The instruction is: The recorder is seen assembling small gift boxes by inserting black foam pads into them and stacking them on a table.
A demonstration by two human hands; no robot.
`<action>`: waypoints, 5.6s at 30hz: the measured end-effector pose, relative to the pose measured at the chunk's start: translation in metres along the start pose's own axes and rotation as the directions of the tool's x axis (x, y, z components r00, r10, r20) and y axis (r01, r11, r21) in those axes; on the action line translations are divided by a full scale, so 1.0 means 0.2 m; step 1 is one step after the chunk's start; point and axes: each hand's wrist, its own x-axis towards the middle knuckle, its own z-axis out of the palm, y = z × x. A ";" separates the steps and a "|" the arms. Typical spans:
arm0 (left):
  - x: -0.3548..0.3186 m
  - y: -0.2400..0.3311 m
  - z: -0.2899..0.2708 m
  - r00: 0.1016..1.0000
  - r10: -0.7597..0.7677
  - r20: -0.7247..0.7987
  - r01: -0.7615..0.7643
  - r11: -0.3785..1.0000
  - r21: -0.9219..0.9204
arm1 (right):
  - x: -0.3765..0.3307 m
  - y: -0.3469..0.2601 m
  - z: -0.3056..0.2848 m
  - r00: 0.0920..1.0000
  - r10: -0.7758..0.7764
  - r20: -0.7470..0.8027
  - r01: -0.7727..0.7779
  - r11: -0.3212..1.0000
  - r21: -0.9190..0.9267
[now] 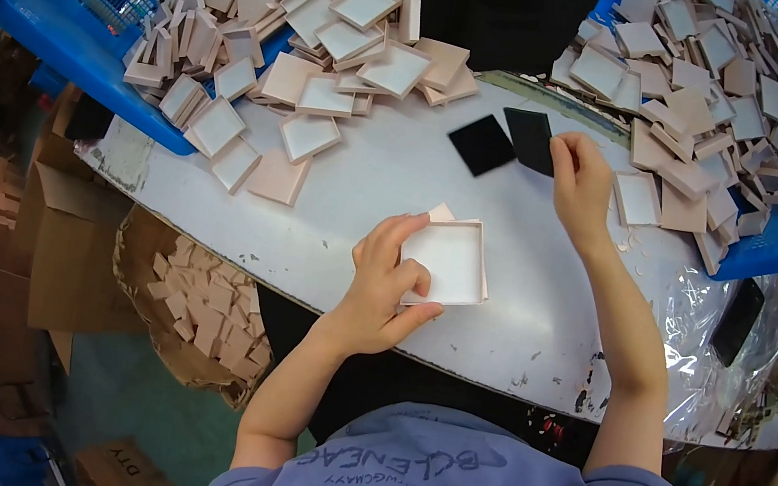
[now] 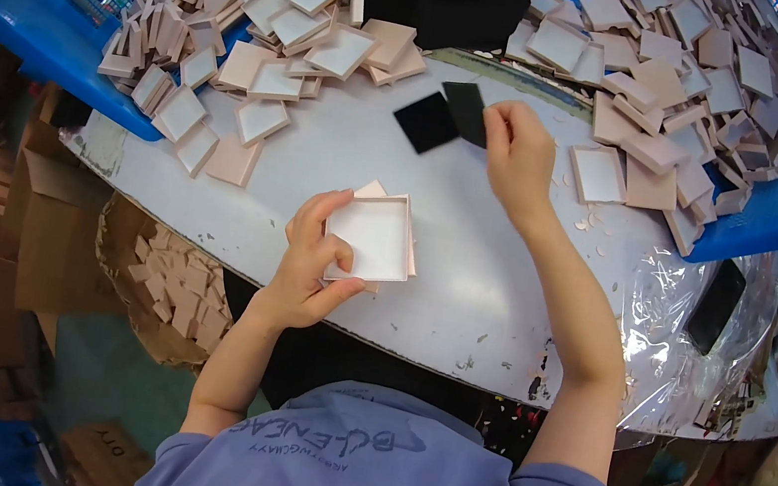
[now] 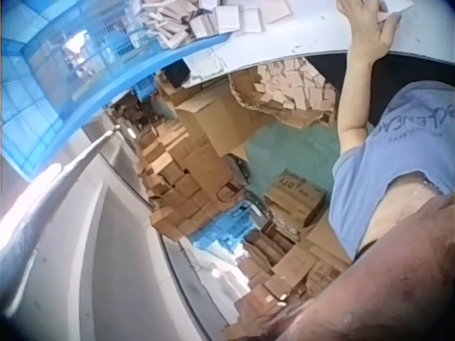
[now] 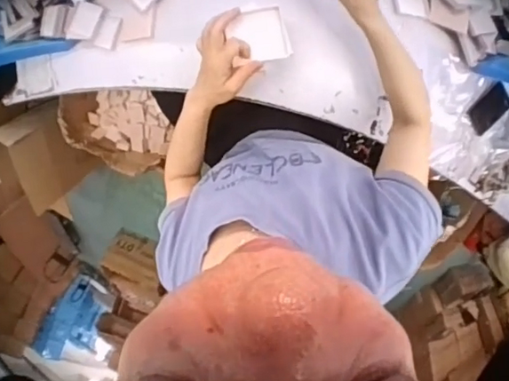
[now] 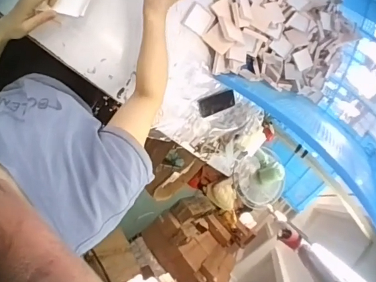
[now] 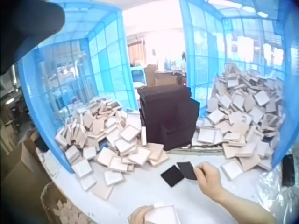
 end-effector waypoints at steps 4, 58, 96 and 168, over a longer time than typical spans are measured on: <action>-0.03 -0.02 0.04 0.988 -0.015 -0.153 0.005 0.998 -0.067 | -0.17 -0.30 -0.06 0.629 -0.725 0.282 0.751 0.660 0.019; 0.01 0.01 -0.04 0.993 -0.111 -0.033 0.111 0.994 0.008 | -0.12 -0.31 -0.01 0.693 -0.397 0.602 0.343 0.916 0.209; -0.02 -0.07 0.15 0.940 -0.047 -0.337 0.071 0.996 0.058 | -0.60 -0.38 0.08 0.859 0.484 0.170 -0.457 0.573 0.681; 0.01 -0.01 0.03 0.993 -0.106 -0.059 0.108 0.993 0.045 | -0.18 -0.36 0.02 0.406 -0.473 0.782 0.570 0.800 0.187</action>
